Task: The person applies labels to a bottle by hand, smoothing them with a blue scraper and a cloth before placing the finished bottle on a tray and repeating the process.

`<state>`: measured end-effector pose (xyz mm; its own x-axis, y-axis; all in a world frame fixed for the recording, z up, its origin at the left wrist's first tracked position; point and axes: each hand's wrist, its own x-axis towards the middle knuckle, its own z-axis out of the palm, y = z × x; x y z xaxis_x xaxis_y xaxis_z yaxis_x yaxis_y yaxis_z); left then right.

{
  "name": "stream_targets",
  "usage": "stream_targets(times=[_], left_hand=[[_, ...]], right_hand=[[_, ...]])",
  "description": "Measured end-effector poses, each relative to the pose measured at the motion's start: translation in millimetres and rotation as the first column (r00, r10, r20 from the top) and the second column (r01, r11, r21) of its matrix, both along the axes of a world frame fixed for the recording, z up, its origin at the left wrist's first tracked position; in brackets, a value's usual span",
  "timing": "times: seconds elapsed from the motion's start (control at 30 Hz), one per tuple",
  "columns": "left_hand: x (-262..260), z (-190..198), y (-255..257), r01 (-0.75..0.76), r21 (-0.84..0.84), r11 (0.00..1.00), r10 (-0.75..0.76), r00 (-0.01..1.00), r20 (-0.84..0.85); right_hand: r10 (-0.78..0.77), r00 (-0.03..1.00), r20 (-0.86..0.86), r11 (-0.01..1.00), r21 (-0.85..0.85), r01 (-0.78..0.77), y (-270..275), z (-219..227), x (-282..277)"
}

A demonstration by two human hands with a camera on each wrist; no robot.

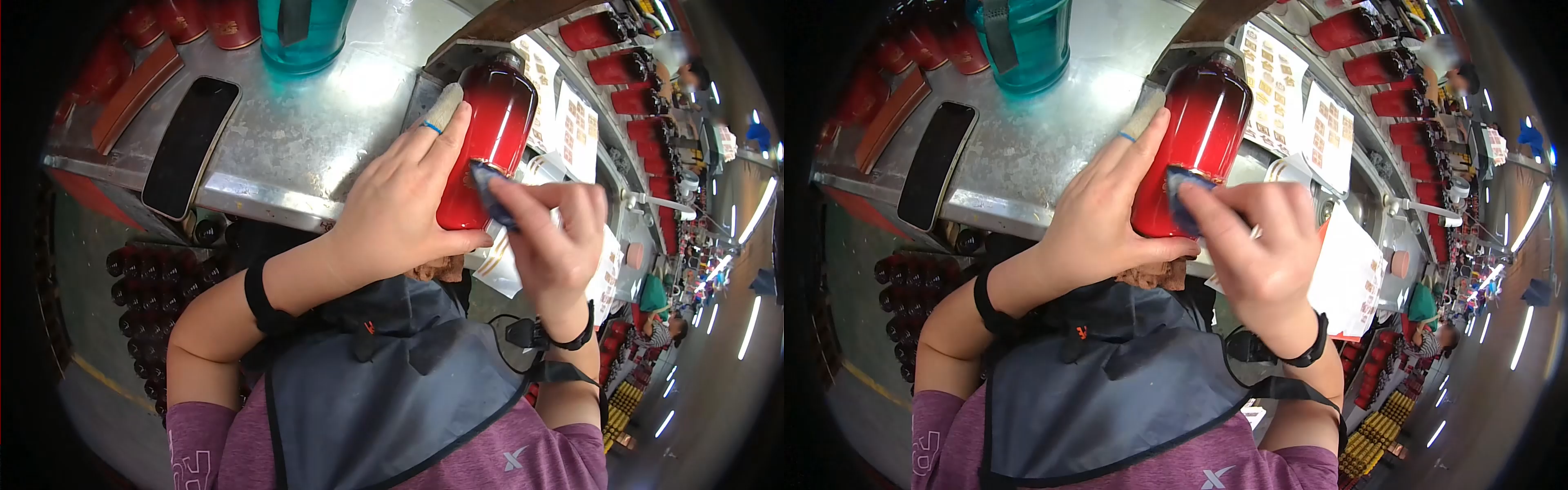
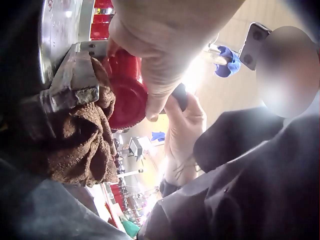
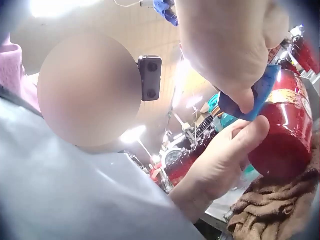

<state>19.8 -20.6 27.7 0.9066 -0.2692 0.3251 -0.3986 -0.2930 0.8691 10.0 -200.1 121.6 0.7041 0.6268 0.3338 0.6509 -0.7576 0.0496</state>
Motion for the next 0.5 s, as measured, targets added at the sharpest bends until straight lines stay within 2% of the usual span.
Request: stream_targets(times=[0.03,0.23,0.3,0.37,0.4,0.43,0.5], left_hand=[[0.5,-0.7,0.1,-0.001,0.000,1.000,0.001,1.000,0.001],[0.9,-1.4,1.1,0.015,0.001,1.000,-0.015,1.000,-0.021],[1.5,-4.6,0.1,-0.009,-0.014,1.000,0.010,0.999,0.035],[1.6,-4.7,0.4,-0.006,-0.020,1.000,0.006,0.999,0.032],[2.0,-4.9,0.4,-0.006,-0.026,1.000,0.007,1.000,0.029],[2.2,-5.7,0.9,-0.003,-0.027,1.000,0.004,1.000,0.030],[3.1,-7.4,1.9,0.008,-0.027,1.000,-0.008,1.000,0.020]], right_hand=[[0.042,0.999,-0.022,0.999,-0.008,-0.043,4.3,-1.4,-3.3],[0.031,1.000,-0.004,0.999,-0.037,-0.031,5.6,1.6,0.1],[0.054,0.999,-0.007,0.999,-0.002,-0.054,5.2,0.2,2.4],[-0.010,1.000,0.025,1.000,-0.026,0.011,1.9,0.6,5.1],[0.039,0.999,0.027,0.999,-0.015,-0.038,3.2,-1.5,4.9],[0.064,0.996,-0.058,0.998,0.021,-0.062,6.8,-0.2,0.0],[0.063,0.996,-0.057,0.998,0.031,-0.061,4.6,-2.1,-1.9]])
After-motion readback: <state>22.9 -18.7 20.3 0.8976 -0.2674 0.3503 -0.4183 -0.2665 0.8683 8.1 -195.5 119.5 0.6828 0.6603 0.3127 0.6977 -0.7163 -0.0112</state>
